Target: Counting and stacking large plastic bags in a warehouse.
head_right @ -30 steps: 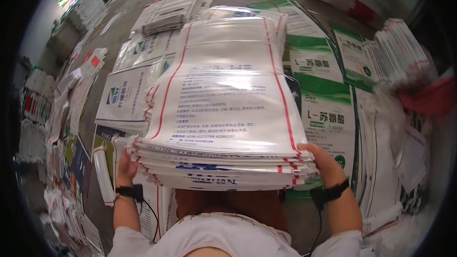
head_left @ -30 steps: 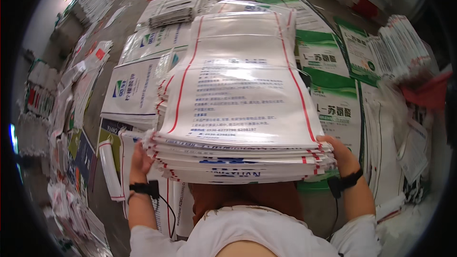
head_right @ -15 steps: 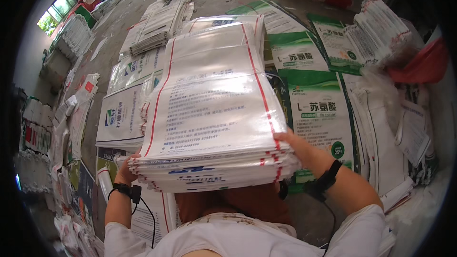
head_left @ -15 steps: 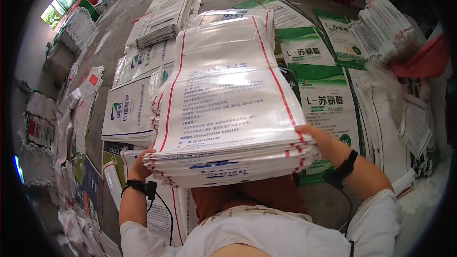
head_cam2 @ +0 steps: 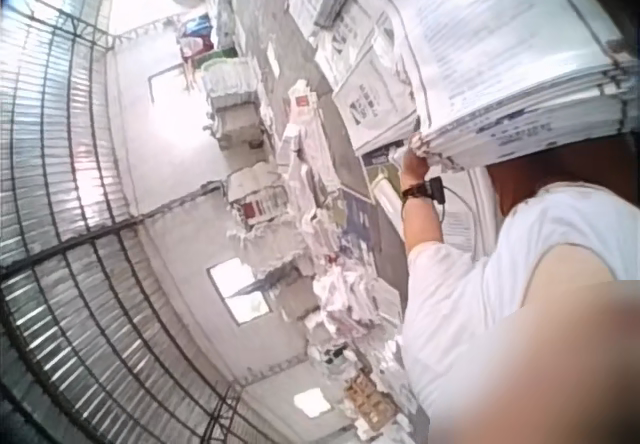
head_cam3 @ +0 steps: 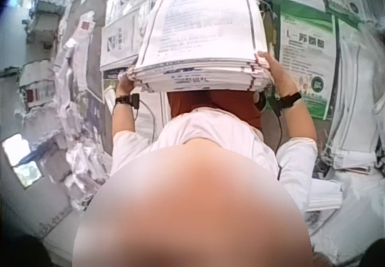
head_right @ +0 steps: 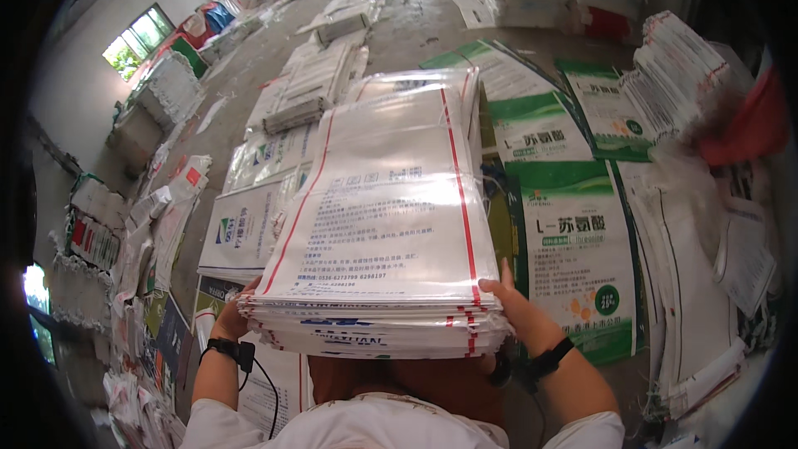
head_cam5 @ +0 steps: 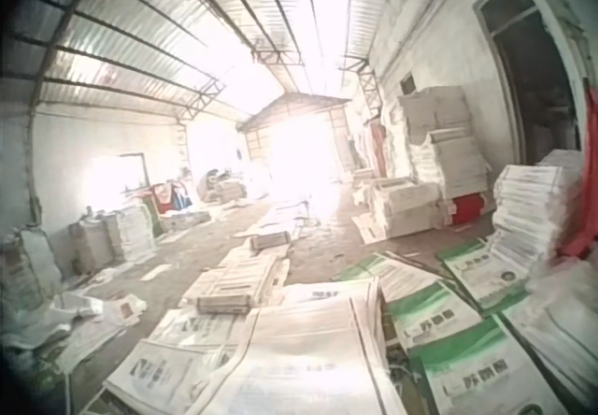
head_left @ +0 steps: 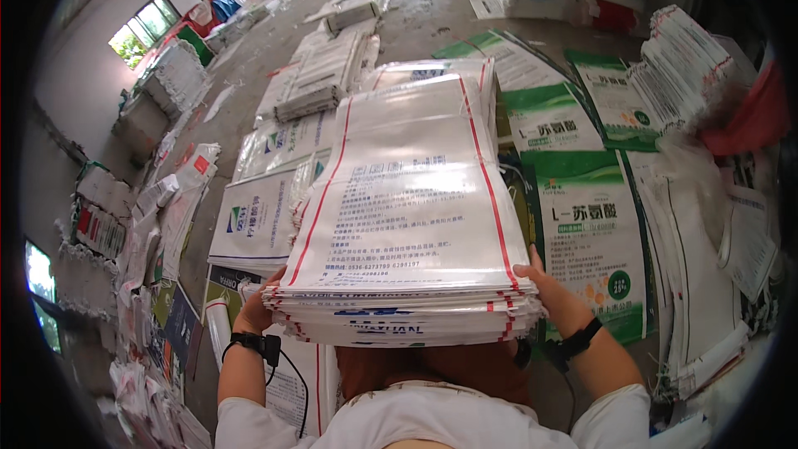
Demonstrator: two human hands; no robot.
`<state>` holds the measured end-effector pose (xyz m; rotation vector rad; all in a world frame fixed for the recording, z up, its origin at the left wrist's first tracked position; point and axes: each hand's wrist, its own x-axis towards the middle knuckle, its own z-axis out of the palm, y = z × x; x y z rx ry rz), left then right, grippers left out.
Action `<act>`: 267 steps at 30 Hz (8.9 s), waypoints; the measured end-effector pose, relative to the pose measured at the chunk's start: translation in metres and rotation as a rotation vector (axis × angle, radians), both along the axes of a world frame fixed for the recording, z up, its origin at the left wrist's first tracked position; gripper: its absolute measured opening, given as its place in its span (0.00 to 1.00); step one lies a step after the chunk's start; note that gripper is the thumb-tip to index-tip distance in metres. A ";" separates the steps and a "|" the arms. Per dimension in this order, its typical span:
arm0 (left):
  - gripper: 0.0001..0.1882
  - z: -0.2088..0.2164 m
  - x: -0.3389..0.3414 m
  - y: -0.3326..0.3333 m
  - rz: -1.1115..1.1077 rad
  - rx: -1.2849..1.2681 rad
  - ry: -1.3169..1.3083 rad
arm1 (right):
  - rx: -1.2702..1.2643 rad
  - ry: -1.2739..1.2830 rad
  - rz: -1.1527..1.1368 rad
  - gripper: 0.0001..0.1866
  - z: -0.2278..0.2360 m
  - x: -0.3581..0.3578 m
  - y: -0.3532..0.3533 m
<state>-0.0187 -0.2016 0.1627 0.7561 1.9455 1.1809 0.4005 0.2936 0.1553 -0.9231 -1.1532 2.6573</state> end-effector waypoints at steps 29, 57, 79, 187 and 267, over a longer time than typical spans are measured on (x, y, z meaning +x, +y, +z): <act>0.36 0.108 0.100 0.115 0.580 0.250 -0.253 | 0.191 0.426 0.052 0.19 -0.055 0.004 0.093; 0.41 -0.010 0.081 0.039 0.483 0.475 -0.545 | 0.111 0.127 -0.294 0.20 0.018 0.012 -0.006; 0.42 -0.008 0.098 0.010 0.343 0.445 -0.271 | 0.300 0.179 -0.041 0.29 -0.001 0.050 0.007; 0.16 -0.004 0.193 0.092 0.613 0.126 1.012 | 2.145 0.231 1.198 0.33 0.127 -0.225 -0.188; 0.18 0.013 0.202 0.117 0.199 0.176 0.899 | 2.145 0.403 1.134 0.21 0.099 -0.186 -0.145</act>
